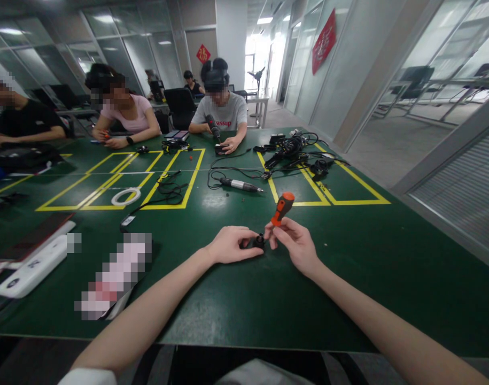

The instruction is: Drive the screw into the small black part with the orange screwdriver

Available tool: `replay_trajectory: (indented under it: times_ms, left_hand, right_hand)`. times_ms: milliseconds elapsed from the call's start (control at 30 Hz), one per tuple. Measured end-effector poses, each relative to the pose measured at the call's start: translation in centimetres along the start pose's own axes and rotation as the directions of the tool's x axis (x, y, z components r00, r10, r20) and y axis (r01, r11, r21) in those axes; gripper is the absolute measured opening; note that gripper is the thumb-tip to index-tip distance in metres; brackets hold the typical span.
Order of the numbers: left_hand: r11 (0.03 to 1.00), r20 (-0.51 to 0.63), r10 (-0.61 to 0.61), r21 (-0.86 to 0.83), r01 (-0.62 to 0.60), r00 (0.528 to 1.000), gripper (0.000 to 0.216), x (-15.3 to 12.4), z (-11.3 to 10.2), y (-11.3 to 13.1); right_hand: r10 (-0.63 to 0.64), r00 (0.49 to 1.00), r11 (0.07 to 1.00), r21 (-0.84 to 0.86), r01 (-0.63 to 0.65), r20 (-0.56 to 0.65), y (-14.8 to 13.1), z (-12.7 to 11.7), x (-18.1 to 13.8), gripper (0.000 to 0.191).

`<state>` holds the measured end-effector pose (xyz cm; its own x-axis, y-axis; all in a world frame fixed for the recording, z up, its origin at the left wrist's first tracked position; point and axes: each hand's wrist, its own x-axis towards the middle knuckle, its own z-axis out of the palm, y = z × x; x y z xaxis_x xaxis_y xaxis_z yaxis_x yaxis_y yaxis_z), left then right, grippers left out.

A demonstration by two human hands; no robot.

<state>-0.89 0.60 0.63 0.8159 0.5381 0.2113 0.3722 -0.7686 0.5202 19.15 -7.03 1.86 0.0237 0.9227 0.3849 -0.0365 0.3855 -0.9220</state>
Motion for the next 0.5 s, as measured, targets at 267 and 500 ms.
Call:
replay_trajectory:
  times_ms: [267, 500]
  left_hand:
    - [1.000, -0.006, 0.005, -0.030, -0.006, 1.000, 0.040, 0.13, 0.20, -0.36]
    - [1.000, -0.006, 0.015, 0.000, -0.015, 1.000, 0.040, 0.06, 0.21, -0.19]
  right_hand:
    - [-0.019, 0.999, 0.999, -0.035, 0.017, -0.050, 0.11, 0.11, 0.11, 0.042]
    - [-0.024, 0.999, 1.000, 0.011, 0.024, -0.029, 0.07, 0.12, 0.02, 0.040]
